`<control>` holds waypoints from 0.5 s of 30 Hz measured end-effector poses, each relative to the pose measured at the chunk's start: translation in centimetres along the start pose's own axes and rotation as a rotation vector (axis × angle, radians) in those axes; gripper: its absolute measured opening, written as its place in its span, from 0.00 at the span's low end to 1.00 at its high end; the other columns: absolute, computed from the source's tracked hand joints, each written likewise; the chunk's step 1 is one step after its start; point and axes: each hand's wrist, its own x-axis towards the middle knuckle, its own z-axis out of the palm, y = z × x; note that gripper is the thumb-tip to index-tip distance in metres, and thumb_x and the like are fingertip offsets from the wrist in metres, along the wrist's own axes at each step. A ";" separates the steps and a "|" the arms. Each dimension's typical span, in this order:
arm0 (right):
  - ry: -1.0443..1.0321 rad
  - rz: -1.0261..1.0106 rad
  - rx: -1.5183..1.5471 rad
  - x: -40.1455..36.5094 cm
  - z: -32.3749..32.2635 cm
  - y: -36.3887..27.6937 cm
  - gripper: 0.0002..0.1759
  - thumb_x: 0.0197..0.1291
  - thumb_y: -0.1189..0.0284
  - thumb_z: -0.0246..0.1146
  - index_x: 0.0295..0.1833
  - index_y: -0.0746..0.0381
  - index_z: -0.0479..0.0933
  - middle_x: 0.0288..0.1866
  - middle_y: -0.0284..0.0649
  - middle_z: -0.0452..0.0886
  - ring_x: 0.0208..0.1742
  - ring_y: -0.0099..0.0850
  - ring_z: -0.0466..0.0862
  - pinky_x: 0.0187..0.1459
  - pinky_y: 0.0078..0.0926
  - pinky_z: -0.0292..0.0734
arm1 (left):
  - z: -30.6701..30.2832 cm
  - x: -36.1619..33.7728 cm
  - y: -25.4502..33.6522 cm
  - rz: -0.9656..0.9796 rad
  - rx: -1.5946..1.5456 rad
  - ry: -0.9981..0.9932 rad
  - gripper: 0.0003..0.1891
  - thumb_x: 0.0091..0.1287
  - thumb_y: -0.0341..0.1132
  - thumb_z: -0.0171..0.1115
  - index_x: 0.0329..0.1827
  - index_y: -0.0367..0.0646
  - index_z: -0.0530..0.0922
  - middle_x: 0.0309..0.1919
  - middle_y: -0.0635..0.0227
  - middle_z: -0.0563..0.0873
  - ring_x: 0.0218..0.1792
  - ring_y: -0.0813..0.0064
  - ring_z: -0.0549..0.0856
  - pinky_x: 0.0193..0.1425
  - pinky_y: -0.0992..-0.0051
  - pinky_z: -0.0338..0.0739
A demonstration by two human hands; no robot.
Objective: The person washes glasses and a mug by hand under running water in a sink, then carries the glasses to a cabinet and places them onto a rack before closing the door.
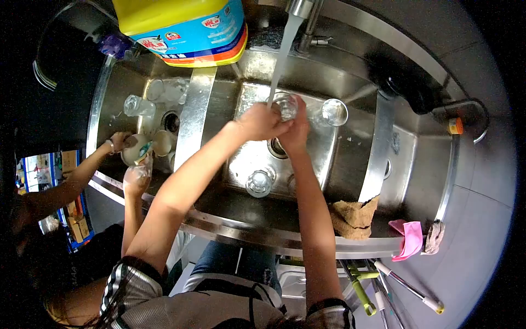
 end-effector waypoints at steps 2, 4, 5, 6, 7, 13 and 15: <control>0.019 0.032 0.103 -0.6 1.6 0.4 0.34 0.46 0.73 0.66 0.60 0.62 0.60 0.50 0.43 0.73 0.50 0.34 0.75 0.49 0.27 0.71 | -0.1 -0.2 -0.3 0.031 -0.020 0.149 0.25 0.63 0.49 0.47 0.20 0.36 0.79 0.30 0.52 0.81 0.39 0.54 0.79 0.47 0.61 0.72; 0.021 0.107 0.187 -0.5 2.0 -0.4 0.31 0.50 0.73 0.64 0.59 0.62 0.60 0.51 0.41 0.73 0.50 0.31 0.75 0.50 0.25 0.69 | -0.5 -0.4 1.4 -0.139 -0.061 0.113 0.26 0.64 0.50 0.46 0.21 0.36 0.79 0.28 0.52 0.81 0.39 0.53 0.79 0.47 0.61 0.72; 0.022 0.109 0.195 -0.6 2.5 -0.4 0.31 0.50 0.73 0.64 0.59 0.62 0.60 0.51 0.41 0.73 0.50 0.31 0.75 0.50 0.25 0.69 | -0.9 -0.3 2.2 -0.311 -0.107 0.071 0.26 0.64 0.51 0.45 0.23 0.35 0.80 0.26 0.51 0.81 0.39 0.52 0.79 0.47 0.61 0.72; 0.045 0.096 0.247 -0.6 2.8 -0.8 0.31 0.50 0.73 0.65 0.59 0.62 0.60 0.50 0.41 0.73 0.49 0.31 0.75 0.50 0.24 0.69 | -1.5 0.1 2.7 -0.429 -0.168 -0.110 0.24 0.65 0.50 0.40 0.43 0.40 0.77 0.33 0.50 0.81 0.41 0.54 0.79 0.48 0.61 0.71; 0.069 0.082 0.295 -0.6 2.9 -1.3 0.32 0.49 0.72 0.65 0.59 0.62 0.60 0.50 0.40 0.73 0.49 0.31 0.75 0.50 0.24 0.68 | -1.0 0.2 2.8 -0.429 -0.167 -0.118 0.24 0.65 0.50 0.40 0.43 0.40 0.77 0.33 0.50 0.81 0.41 0.54 0.79 0.48 0.61 0.71; -0.019 0.205 -0.025 -1.0 2.2 -2.3 0.37 0.41 0.71 0.70 0.59 0.59 0.60 0.46 0.45 0.75 0.43 0.42 0.78 0.41 0.35 0.74 | 1.7 0.8 1.2 -0.703 -1.033 0.246 0.26 0.65 0.50 0.42 0.43 0.30 0.73 0.35 0.49 0.80 0.42 0.61 0.80 0.48 0.67 0.71; 0.054 0.089 0.108 -1.2 2.6 0.4 0.39 0.38 0.70 0.72 0.58 0.58 0.61 0.46 0.46 0.75 0.43 0.43 0.79 0.42 0.36 0.75 | -1.3 -0.2 1.7 -0.600 -0.715 0.047 0.28 0.65 0.53 0.42 0.41 0.31 0.74 0.35 0.48 0.80 0.43 0.57 0.80 0.49 0.66 0.71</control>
